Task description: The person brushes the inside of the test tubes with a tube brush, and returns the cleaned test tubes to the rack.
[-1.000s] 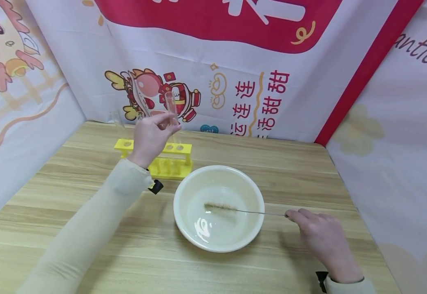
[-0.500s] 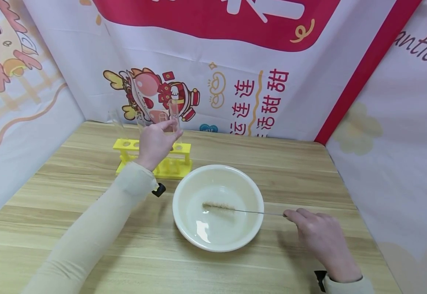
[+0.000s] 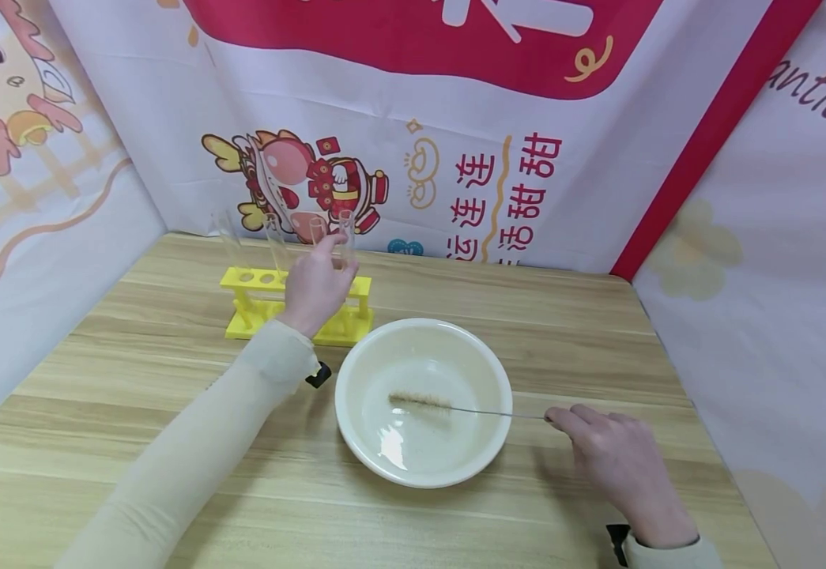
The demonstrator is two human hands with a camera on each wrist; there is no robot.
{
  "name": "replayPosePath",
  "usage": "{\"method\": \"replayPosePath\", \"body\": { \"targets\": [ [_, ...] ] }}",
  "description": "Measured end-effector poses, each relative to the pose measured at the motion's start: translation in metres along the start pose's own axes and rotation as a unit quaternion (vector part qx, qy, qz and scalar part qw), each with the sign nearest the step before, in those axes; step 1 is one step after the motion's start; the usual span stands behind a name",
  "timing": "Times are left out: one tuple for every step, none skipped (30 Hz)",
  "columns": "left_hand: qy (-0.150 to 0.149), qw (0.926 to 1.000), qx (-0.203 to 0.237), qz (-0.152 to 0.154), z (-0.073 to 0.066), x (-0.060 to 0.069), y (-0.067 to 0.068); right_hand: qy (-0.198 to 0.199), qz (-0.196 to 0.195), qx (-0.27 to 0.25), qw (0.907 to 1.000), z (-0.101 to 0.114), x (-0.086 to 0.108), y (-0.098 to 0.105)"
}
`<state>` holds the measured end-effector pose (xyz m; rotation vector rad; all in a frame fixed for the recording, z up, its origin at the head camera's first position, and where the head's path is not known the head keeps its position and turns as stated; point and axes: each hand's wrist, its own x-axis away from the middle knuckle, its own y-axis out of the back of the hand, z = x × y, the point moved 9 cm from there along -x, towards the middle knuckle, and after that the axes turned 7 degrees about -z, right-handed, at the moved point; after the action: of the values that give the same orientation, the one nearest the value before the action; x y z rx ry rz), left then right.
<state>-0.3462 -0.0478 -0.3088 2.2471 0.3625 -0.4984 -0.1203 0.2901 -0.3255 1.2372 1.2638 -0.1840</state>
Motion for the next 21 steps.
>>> {"method": "replayPosePath", "body": {
  "targets": [
    [0.002,1.0000,0.001,0.001,0.000,0.000,-0.001,0.000,0.004,0.000,1.0000,0.000,0.000,0.000],
    [0.004,1.0000,0.002,0.002,0.000,0.001,-0.002,0.000,0.008,0.001,1.0000,0.000,0.000,-0.001],
    [0.006,1.0000,0.004,0.004,0.000,0.001,-0.003,-0.001,0.012,0.000,0.9999,0.000,0.000,-0.001],
    [0.011,0.9999,0.006,0.009,0.001,0.001,-0.005,-0.001,0.014,0.000,0.9999,0.000,0.000,-0.001],
    [0.014,0.9998,0.007,0.013,0.001,0.002,-0.006,-0.001,0.015,0.000,0.9999,0.000,0.000,-0.001],
    [0.019,0.9996,0.009,0.018,0.002,0.002,-0.007,-0.001,0.016,0.000,0.9999,0.001,0.000,-0.001],
    [0.024,0.9994,0.010,0.022,0.002,0.002,-0.008,0.000,0.012,-0.002,0.9999,0.001,-0.001,-0.001],
    [0.028,0.9992,0.012,0.025,0.003,0.003,-0.009,0.001,0.008,-0.004,1.0000,0.002,-0.002,-0.001],
    [0.033,0.9989,0.014,0.029,0.004,0.003,-0.011,0.002,0.003,-0.005,1.0000,0.002,-0.002,0.000],
    [0.036,0.9987,0.016,0.031,0.004,0.004,-0.011,0.003,-0.003,-0.007,1.0000,0.003,-0.003,0.000],
    [0.038,0.9986,0.017,0.032,0.005,0.004,-0.012,0.004,-0.008,-0.008,0.9999,0.003,-0.004,0.001],
    [0.040,0.9985,0.019,0.032,0.005,0.004,-0.013,0.005,-0.014,-0.009,0.9999,0.004,-0.004,0.001],
    [0.039,0.9985,0.022,0.031,0.005,0.004,-0.013,0.005,-0.016,-0.009,0.9998,0.004,-0.005,0.001],
    [0.039,0.9985,0.025,0.030,0.005,0.005,-0.013,0.006,-0.017,-0.009,0.9998,0.004,-0.005,0.001],
    [0.038,0.9985,0.029,0.028,0.004,0.005,-0.014,0.006,-0.017,-0.009,0.9998,0.004,-0.005,0.001],
    [0.034,0.9986,0.031,0.025,0.003,0.005,-0.013,0.006,-0.016,-0.010,0.9998,0.004,-0.005,0.001],
    [0.032,0.9987,0.034,0.023,0.003,0.005,-0.013,0.006,-0.012,-0.009,0.9999,0.004,-0.004,0.000],
    [0.029,0.9987,0.036,0.020,0.002,0.005,-0.013,0.006,-0.006,-0.009,0.9999,0.004,-0.004,0.000],
    [0.026,0.9987,0.039,0.018,0.001,0.005,-0.013,0.005,-0.001,-0.010,0.9999,0.004,-0.003,-0.001],
    [0.024,0.9987,0.041,0.017,0.000,0.005,-0.012,0.004,0.005,-0.011,0.9999,0.003,-0.002,-0.002],
    [0.022,0.9987,0.043,0.016,-0.001,0.005,-0.012,0.003,0.012,-0.011,0.9999,0.003,-0.002,-0.003]
  ]
}}
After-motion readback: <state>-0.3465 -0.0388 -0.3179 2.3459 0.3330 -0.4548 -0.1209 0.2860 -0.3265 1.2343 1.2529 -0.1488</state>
